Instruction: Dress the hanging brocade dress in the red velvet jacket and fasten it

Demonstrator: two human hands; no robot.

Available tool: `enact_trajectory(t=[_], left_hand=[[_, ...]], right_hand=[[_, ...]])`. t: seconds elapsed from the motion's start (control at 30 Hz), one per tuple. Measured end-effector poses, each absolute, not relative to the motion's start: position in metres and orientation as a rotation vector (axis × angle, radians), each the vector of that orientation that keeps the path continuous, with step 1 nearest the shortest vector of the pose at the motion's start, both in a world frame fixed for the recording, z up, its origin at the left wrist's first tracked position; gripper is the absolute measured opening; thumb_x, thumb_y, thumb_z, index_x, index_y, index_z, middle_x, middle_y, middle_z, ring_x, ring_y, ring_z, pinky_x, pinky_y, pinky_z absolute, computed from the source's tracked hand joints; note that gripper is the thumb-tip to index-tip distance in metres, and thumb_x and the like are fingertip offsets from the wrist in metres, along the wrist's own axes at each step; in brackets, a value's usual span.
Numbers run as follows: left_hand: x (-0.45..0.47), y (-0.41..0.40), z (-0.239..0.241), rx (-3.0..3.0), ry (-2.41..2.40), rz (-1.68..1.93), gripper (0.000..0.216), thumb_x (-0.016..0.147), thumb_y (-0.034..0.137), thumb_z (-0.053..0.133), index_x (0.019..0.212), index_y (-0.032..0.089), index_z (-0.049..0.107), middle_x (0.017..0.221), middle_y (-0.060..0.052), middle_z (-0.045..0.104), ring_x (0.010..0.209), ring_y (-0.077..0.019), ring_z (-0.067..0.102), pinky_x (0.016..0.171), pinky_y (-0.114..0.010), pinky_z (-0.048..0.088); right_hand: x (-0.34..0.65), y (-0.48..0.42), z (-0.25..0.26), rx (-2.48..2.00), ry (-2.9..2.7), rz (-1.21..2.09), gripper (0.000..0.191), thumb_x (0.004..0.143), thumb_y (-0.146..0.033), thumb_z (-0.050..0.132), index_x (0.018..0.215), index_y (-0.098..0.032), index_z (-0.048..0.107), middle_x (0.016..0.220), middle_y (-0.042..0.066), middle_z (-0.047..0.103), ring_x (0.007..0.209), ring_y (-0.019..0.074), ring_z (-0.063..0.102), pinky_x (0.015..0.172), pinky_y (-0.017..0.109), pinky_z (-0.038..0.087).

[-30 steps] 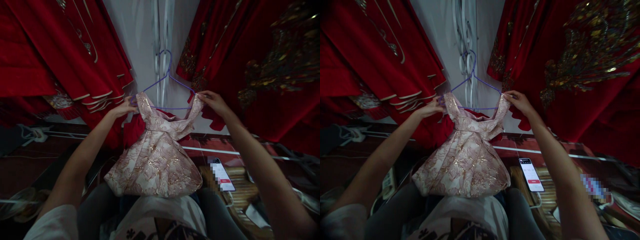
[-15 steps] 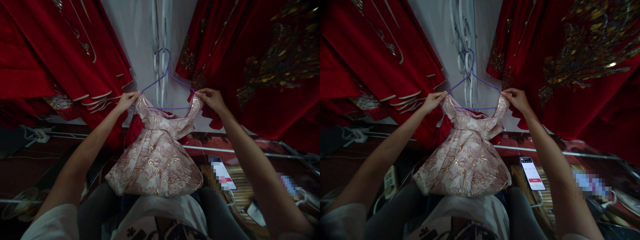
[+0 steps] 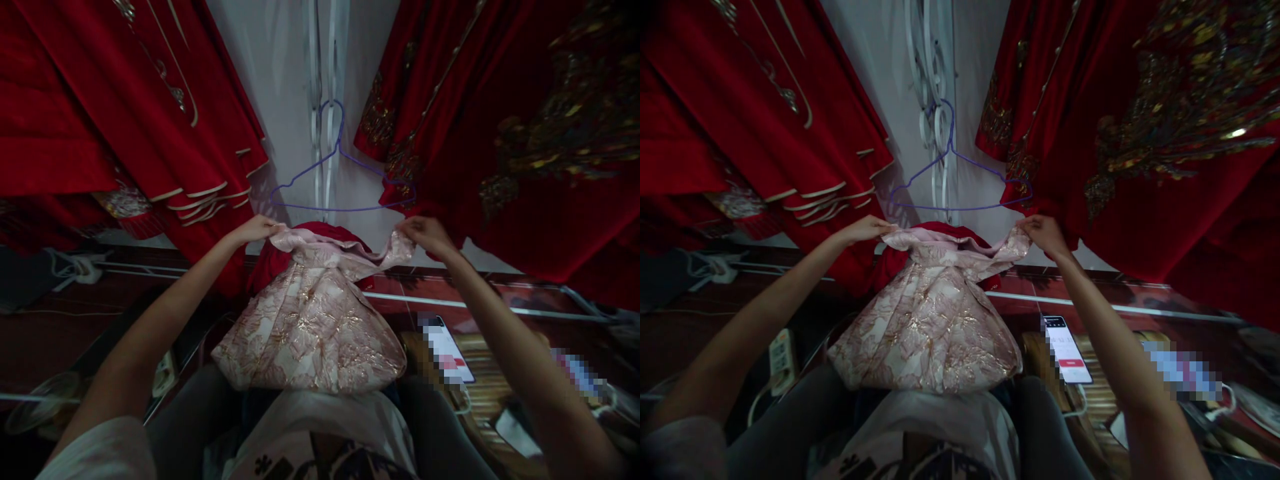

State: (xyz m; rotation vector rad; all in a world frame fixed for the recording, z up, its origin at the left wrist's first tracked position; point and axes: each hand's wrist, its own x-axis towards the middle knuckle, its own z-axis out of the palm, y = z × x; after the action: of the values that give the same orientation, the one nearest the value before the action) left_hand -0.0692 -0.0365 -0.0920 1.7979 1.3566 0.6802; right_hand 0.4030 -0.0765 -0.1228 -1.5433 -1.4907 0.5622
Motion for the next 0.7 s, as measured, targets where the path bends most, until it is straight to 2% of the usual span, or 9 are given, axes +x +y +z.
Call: enact_trajectory(t=[0.07,0.17,0.23,0.3,0.33,0.4,0.47,0.6,0.7], left_hand=[[-0.047,-0.038,-0.091,2.048,1.229,0.701,0.036,0.072,0.053,0.064,0.072,0.018,0.075,0.063,-0.002,0.068,0.056,-0.0124,0.058,0.052,-0.022,0.044],[-0.002,-0.036,-0.086,2.344,1.047,0.901,0.040,0.086,0.050,0.051,0.083,0.017,0.074,0.084,-0.005,0.073,0.077,-0.0161,0.064,0.072,-0.028,0.049],[0.028,-0.035,-0.083,2.501,0.899,1.010,0.036,0.088,0.045,0.050,0.091,0.018,0.073,0.103,-0.008,0.072,0.098,-0.0186,0.063,0.091,-0.034,0.046],[0.050,-0.034,-0.084,2.634,0.812,0.971,0.031,0.088,0.042,0.052,0.092,0.019,0.073,0.118,-0.009,0.067,0.110,-0.0199,0.059,0.100,-0.038,0.041],[0.058,-0.034,-0.086,2.684,0.799,0.927,0.029,0.088,0.041,0.053,0.092,0.020,0.073,0.123,-0.009,0.064,0.114,-0.0206,0.057,0.102,-0.040,0.039],[0.067,-0.034,-0.091,2.745,0.810,0.841,0.028,0.088,0.041,0.054,0.091,0.022,0.073,0.131,-0.008,0.059,0.118,-0.0221,0.055,0.103,-0.044,0.037],[0.068,-0.033,-0.097,2.753,0.829,0.802,0.028,0.089,0.042,0.052,0.093,0.023,0.073,0.133,-0.007,0.058,0.119,-0.0228,0.054,0.103,-0.046,0.036],[0.064,-0.031,-0.100,2.710,0.828,0.805,0.028,0.089,0.042,0.052,0.095,0.024,0.073,0.131,-0.007,0.060,0.118,-0.0230,0.055,0.104,-0.047,0.035],[0.063,-0.032,-0.096,2.702,0.830,0.798,0.027,0.088,0.041,0.053,0.092,0.023,0.074,0.130,-0.007,0.060,0.118,-0.0233,0.056,0.104,-0.046,0.035]], right_hand=[[0.385,-0.089,-0.111,-1.522,-1.761,0.514,0.016,0.077,-0.037,0.064,0.076,-0.021,0.069,0.080,0.006,0.073,0.074,0.0225,0.068,0.061,0.031,0.052],[0.358,-0.100,-0.079,-1.423,-2.045,0.293,0.018,0.081,-0.036,0.062,0.081,-0.021,0.071,0.084,0.006,0.073,0.079,0.0230,0.067,0.071,0.032,0.051],[0.347,-0.099,-0.057,-1.395,-2.099,0.119,0.019,0.084,-0.035,0.059,0.087,-0.020,0.071,0.088,0.006,0.072,0.081,0.0238,0.067,0.075,0.034,0.050],[0.345,-0.091,-0.040,-1.377,-2.111,-0.040,0.018,0.085,-0.034,0.058,0.088,-0.021,0.070,0.095,0.006,0.072,0.089,0.0245,0.066,0.088,0.039,0.046],[0.349,-0.086,-0.035,-1.374,-2.096,-0.120,0.016,0.086,-0.033,0.058,0.087,-0.021,0.069,0.100,0.006,0.071,0.095,0.0248,0.065,0.097,0.043,0.041],[0.363,-0.073,-0.031,-1.383,-2.033,-0.268,0.012,0.086,-0.030,0.059,0.084,-0.022,0.067,0.111,0.006,0.069,0.108,0.0251,0.060,0.111,0.049,0.022],[0.384,-0.063,-0.034,-1.415,-1.972,-0.359,0.010,0.087,-0.028,0.059,0.085,-0.021,0.067,0.118,0.008,0.066,0.119,0.0250,0.054,0.115,0.049,0.010],[0.427,-0.058,-0.047,-1.469,-2.057,-0.442,0.005,0.085,-0.021,0.063,0.084,-0.020,0.067,0.112,0.011,0.069,0.129,0.0248,0.047,0.117,0.047,0.001],[0.448,-0.061,-0.052,-1.483,-2.092,-0.479,0.003,0.082,-0.019,0.066,0.079,-0.019,0.067,0.107,0.014,0.070,0.131,0.0258,0.045,0.117,0.047,-0.002]])
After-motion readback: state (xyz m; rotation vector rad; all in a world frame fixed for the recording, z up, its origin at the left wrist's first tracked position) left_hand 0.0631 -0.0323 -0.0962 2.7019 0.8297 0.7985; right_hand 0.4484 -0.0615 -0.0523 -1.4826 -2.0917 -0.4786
